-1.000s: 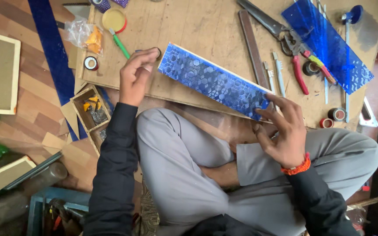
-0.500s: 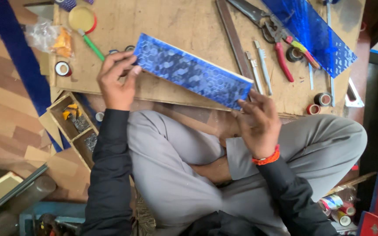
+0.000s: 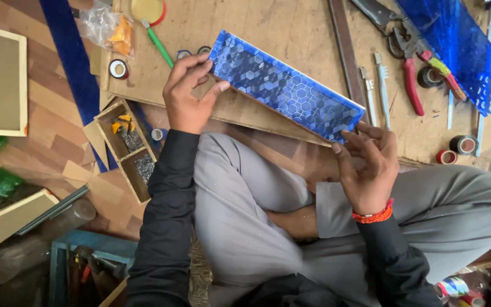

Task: The person assembles a decorative frame by cutting a blue patterned sheet, fitting it into a wooden frame, and securing it with blue and yellow tape. They use pliers, a green tool, and a thin metal rod to adjust and press the material into place.

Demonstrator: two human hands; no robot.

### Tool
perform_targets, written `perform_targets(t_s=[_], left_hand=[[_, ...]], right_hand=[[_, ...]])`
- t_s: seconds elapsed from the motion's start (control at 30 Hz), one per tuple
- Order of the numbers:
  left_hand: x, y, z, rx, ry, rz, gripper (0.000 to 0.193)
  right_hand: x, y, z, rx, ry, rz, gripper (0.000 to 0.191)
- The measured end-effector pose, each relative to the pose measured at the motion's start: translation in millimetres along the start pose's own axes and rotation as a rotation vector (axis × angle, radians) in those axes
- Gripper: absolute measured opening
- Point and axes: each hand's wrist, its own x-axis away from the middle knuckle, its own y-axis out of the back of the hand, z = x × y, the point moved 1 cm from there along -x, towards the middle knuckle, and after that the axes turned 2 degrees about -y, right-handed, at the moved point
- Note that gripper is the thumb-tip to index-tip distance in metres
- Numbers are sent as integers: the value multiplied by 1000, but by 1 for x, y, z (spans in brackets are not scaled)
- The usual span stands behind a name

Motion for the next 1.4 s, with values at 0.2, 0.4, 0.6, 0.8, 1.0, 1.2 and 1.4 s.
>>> perform_targets(t_s=[0.2, 0.4, 0.6, 0.8, 1.0, 1.2, 1.4], left_hand=[[-1, 2, -2, -50, -49, 10, 44], [-14, 9, -18, -138, 36, 132, 51], [-24, -7, -32, -226, -139, 301, 74], [-31, -20, -40, -447, -118, 391, 67], [-47, -21, -55, -511, -156, 442, 69], [-70, -32, -54, -586, -39, 560, 56], [-103, -37, -37, -605, -93, 740, 67]], right_hand=[[-27, 18, 5, 282, 383, 118, 37], [-46, 28, 6, 249, 352, 262, 43], [-52, 33, 2, 197, 360, 286, 47], [-57, 46, -12, 157, 292, 317, 46], [-60, 54, -16, 241, 333, 328, 47], [-55, 56, -23, 361, 380, 244, 42], [-51, 53, -26, 193, 394, 202, 40]])
